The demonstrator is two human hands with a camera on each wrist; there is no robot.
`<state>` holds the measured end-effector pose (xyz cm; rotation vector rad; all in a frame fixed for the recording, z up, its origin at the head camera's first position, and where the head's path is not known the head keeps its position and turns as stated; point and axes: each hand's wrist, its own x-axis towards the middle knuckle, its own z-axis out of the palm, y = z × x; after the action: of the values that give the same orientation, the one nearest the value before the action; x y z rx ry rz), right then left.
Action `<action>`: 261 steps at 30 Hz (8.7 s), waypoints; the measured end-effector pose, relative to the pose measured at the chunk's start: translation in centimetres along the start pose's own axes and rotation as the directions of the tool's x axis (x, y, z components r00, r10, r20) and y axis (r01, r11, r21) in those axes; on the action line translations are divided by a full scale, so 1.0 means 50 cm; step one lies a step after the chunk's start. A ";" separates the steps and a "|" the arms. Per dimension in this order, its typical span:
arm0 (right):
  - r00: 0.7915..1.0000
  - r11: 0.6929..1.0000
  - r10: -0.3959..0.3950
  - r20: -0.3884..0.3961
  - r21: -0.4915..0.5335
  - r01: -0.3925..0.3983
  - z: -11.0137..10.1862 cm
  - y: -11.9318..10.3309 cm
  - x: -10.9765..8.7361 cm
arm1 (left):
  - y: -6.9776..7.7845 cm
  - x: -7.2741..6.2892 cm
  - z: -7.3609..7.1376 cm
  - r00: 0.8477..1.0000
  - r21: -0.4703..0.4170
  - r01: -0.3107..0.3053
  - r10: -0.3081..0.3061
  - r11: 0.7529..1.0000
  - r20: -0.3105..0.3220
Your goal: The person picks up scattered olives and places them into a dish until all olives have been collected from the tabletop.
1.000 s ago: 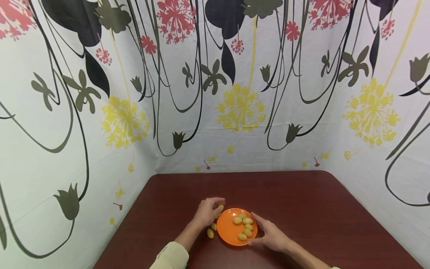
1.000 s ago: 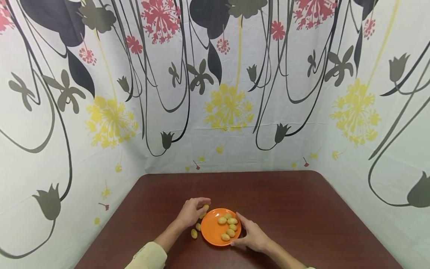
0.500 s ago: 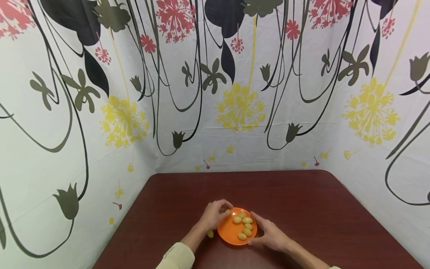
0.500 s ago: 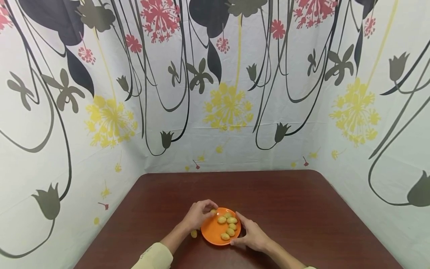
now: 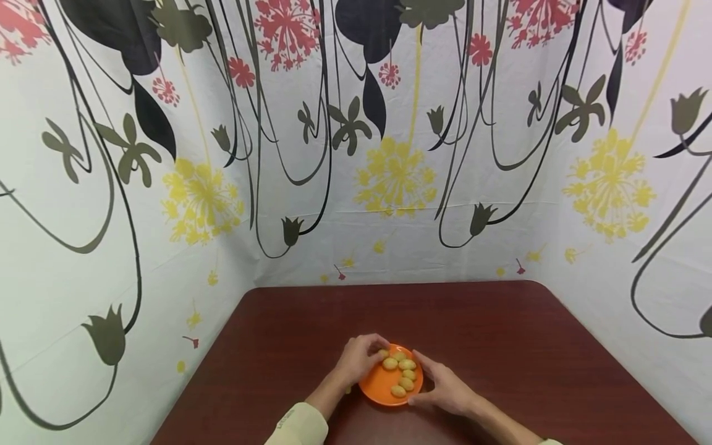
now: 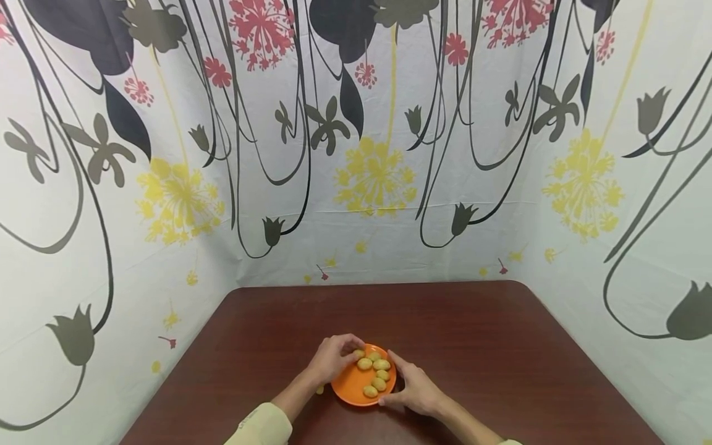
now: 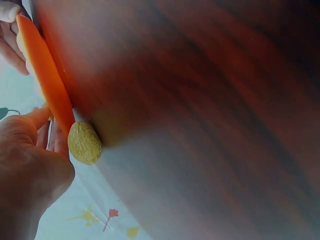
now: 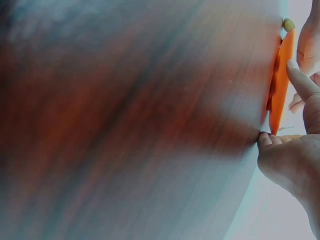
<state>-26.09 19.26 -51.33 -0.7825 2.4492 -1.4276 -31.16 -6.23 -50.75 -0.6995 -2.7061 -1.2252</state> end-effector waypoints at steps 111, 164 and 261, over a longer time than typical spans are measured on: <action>0.999 0.999 0.042 0.021 -0.007 -0.041 -0.006 -0.004 0.009 | -0.006 -0.039 -0.043 1.000 -0.115 0.012 -0.012 0.993 0.001; 1.000 0.999 -0.017 0.001 -0.032 0.017 -0.003 0.000 0.004 | 0.025 -0.035 0.009 0.985 0.016 -0.136 0.133 0.991 0.111; 0.999 0.999 0.044 0.012 0.002 -0.044 -0.003 -0.001 0.002 | -0.073 -0.114 -0.129 0.999 -0.086 0.042 -0.043 0.995 -0.003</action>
<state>-26.22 19.28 -51.19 -0.7295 2.4397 -1.4053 -28.35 -15.18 -50.42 -0.6506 -2.6919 -1.3579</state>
